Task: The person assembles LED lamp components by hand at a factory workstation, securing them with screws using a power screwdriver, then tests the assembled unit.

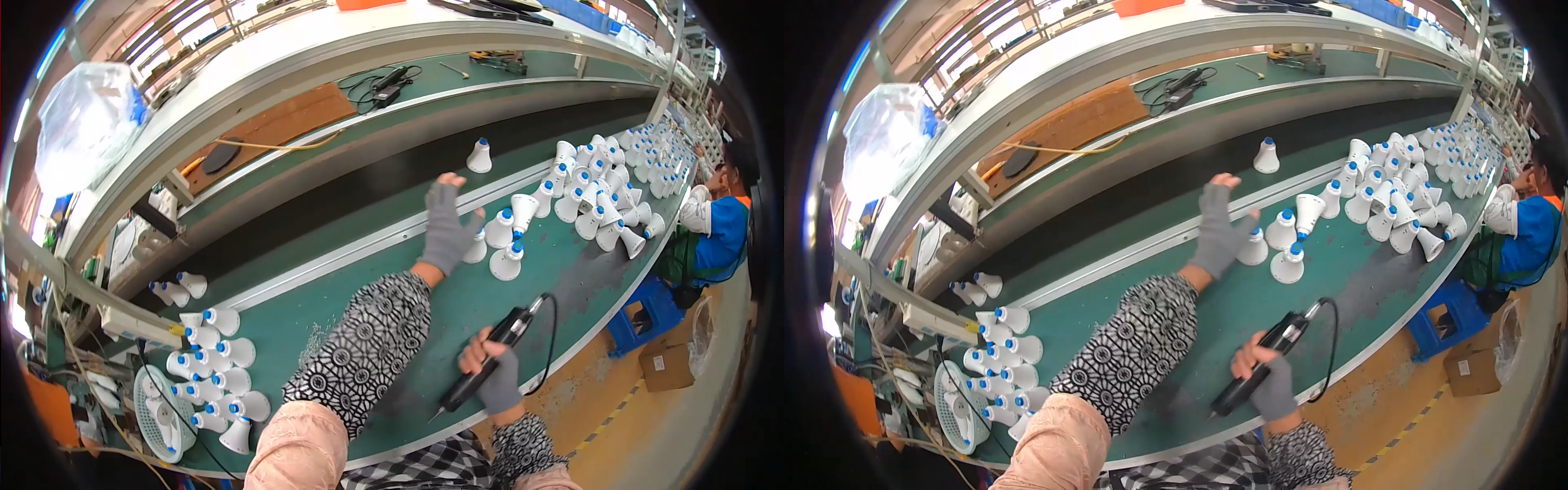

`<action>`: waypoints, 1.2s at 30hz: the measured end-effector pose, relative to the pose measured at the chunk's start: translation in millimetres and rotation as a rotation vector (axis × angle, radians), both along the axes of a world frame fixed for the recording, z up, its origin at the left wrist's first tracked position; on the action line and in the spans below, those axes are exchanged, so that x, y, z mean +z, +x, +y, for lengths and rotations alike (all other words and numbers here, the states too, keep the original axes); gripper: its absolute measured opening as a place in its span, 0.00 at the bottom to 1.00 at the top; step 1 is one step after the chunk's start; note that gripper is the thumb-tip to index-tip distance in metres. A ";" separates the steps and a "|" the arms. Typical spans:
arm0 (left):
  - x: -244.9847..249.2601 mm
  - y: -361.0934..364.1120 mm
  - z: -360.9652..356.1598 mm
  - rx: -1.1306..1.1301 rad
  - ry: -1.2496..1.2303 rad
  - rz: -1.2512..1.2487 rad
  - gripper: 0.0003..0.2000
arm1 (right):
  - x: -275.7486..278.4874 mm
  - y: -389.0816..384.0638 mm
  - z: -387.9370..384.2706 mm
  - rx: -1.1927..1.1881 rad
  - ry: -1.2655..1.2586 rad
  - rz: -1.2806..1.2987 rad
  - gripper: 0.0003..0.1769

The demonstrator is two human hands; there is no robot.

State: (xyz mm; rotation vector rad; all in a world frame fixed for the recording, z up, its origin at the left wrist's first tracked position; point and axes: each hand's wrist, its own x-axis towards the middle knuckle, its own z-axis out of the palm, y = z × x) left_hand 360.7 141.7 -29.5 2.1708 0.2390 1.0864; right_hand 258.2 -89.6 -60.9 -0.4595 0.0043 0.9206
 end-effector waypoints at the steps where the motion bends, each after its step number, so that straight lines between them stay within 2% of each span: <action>1: -0.6 11.6 12.7 0.054 -0.054 0.062 0.32 | 2.9 17.1 2.3 -0.059 -0.045 -0.050 0.08; 4: -1.5 54.4 42.2 0.114 -0.170 0.252 0.34 | -5.7 65.4 6.1 -0.121 -0.045 -0.008 0.07; 5: -2.3 72.0 49.4 0.117 -0.203 0.316 0.34 | -4.1 69.9 5.3 -0.144 -0.008 0.048 0.08; 9: -15.7 146.5 67.3 0.122 -0.248 0.416 0.40 | -10.7 70.7 3.9 -0.097 0.004 -0.005 0.09; 12: -24.1 189.4 73.3 0.064 -0.276 0.500 0.37 | -12.5 71.7 3.5 -0.080 0.024 0.045 0.09; 13: -30.9 197.4 75.6 0.048 -0.209 0.506 0.32 | -12.8 72.3 3.4 -0.075 0.003 0.049 0.09; 16: -42.2 205.1 88.9 -0.101 -0.191 0.492 0.26 | -10.8 72.2 4.4 -0.069 -0.010 0.066 0.09; 17: -44.0 202.3 90.5 -0.133 -0.268 0.432 0.20 | -12.3 73.1 4.1 -0.060 -0.005 0.061 0.10; 20: -39.8 191.2 97.1 -0.424 -1.416 0.216 0.21 | -13.9 72.5 4.4 -0.054 -0.011 0.042 0.10; 21: -32.5 173.3 103.8 -0.575 -1.561 0.142 0.19 | -13.2 72.8 5.0 -0.053 -0.007 0.041 0.10; 22: -39.2 167.7 119.4 -0.870 -1.716 0.132 0.19 | -12.3 72.8 6.0 -0.055 -0.011 0.047 0.10; 24: -39.3 144.9 123.3 -1.028 -1.905 0.123 0.18 | -9.7 71.8 5.5 -0.058 -0.025 0.054 0.09; 28: -7.4 99.5 112.0 -0.913 -1.808 0.222 0.18 | -11.3 71.4 5.3 -0.065 -0.028 0.055 0.09; 32: 5.8 74.9 103.8 -0.998 -1.858 0.271 0.19 | -12.8 71.9 4.5 -0.069 -0.016 0.048 0.11; 33: 7.7 68.4 104.1 -0.988 -1.796 0.299 0.20 | -13.2 71.6 4.4 -0.068 -0.008 0.047 0.11; 36: 0.1 39.7 93.6 -0.477 -1.383 0.430 0.21 | -8.9 70.3 6.3 -0.085 -0.033 0.031 0.16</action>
